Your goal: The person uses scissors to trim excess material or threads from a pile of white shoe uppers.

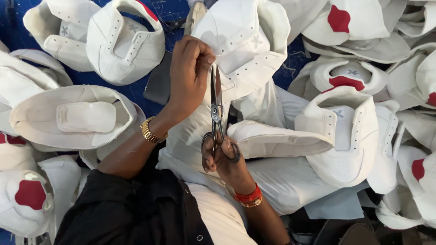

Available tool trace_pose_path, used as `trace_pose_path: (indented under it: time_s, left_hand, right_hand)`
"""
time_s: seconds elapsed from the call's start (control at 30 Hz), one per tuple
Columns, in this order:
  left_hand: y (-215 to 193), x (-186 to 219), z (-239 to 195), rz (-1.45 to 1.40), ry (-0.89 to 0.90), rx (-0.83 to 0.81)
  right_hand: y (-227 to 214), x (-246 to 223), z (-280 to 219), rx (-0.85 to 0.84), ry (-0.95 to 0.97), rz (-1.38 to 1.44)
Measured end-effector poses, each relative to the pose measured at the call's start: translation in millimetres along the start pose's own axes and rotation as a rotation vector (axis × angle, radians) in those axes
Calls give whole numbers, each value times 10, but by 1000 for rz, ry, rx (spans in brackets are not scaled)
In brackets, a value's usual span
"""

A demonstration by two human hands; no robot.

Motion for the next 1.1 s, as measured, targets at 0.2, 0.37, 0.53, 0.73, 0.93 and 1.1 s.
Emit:
trace_pose_path:
  time_s: [0.2, 0.37, 0.53, 0.73, 0.93, 1.1]
  left_hand:
    - [26, -46, -32, -64, -15, -13]
    - [-67, -169, -99, -308, -207, -12]
    - [-157, -276, -95, 93, -76, 97]
    - [-112, -58, -102, 128, -131, -40]
    - [-411, 512, 286, -328, -157, -183]
    - [-737, 803, 504, -219, 167, -359]
  right_hand:
    - [39, 42, 35, 58, 10, 0]
    - [35, 31, -16, 58, -67, -50]
    - [-34, 30, -76, 135, -133, -144]
    - [-88, 98, -63, 210, -147, -345]
    - [-120, 127, -177, 257, -272, -524]
    - [117, -145, -292, 153, -467, -613]
Point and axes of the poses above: each hand's wrist, its own z-axis towards the middle knuckle, its own y-axis out of the palm, x = y × z, the point moved 1 cm from there along z, towards the middle knuckle, and after that the axes turned 8 degrees about z, right-handed, at the moved point
